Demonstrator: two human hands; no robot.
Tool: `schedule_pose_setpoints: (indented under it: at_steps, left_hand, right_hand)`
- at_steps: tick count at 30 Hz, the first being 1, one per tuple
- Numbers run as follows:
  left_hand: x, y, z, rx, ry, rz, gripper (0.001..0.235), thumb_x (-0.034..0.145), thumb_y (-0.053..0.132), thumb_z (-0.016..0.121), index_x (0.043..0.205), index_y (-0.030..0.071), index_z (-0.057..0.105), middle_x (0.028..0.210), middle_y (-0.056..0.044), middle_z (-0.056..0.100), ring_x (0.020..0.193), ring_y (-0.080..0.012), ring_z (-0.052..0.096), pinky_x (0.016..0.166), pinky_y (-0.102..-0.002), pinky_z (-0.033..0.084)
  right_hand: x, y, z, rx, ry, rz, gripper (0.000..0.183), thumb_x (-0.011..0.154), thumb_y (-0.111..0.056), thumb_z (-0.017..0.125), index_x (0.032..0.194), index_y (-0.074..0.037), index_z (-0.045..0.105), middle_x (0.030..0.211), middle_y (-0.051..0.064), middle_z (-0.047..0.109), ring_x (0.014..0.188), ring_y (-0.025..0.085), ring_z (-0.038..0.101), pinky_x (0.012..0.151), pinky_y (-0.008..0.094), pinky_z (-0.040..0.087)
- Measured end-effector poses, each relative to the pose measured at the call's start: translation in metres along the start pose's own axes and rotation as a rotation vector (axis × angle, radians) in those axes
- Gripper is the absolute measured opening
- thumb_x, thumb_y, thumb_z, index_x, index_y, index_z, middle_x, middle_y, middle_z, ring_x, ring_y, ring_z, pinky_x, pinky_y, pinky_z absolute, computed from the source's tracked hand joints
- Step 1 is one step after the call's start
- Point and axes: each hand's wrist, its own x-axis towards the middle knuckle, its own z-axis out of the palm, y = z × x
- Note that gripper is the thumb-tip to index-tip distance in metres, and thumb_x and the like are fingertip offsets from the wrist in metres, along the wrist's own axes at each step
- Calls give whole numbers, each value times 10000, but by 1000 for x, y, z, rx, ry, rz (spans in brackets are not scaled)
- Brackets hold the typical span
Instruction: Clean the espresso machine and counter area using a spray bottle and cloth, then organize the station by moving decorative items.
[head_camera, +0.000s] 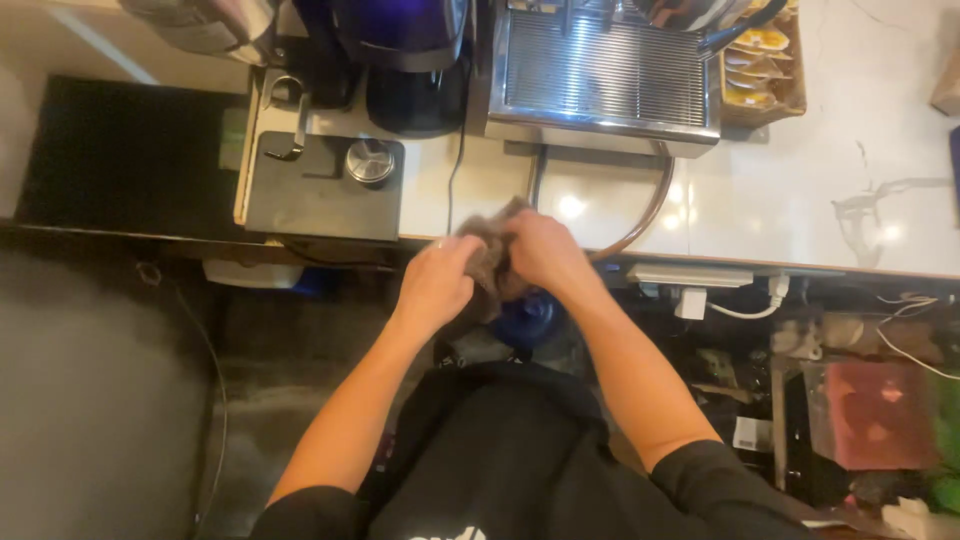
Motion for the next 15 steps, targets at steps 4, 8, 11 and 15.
schedule_pose_setpoints:
  at_steps: [4,8,11,15]
  left_hand:
    - [14,29,-39,-416,157,-154,564,757,4,545,1269,216,650,1143,-84,741,1110,-344,695,968,-477,538]
    - [56,57,-43,-270,683,92,691,672,-170,475,1268,128,659,1240,-48,683,1177,-275,655,1076,-398,501]
    - [62,28,16,71,285,106,909,723,33,808,1547,58,426,1516,-215,512,1359,-386,531,1115,-509,458]
    - [38,31,30,194,253,133,639,841,49,613,1472,60,518,1438,-158,602,1318,-307,582,1078,-434,472]
  right_hand:
    - [-14,22,-48,303,187,24,278,908,-96,537,1117,-108,720,1046,171,695,991,459,677,835,534,542]
    - [26,34,-30,62,621,-133,278,848,-41,601,1107,-129,653,1074,85,616,945,348,625,799,441,477]
    - [36,13,17,-98,287,-11,606,690,-88,788,1285,-84,677,1336,118,571,990,419,653,890,483,585]
    - [16,35,22,-63,223,-10,361,870,-144,637,1226,-145,696,1172,71,619,913,370,681,822,443,586]
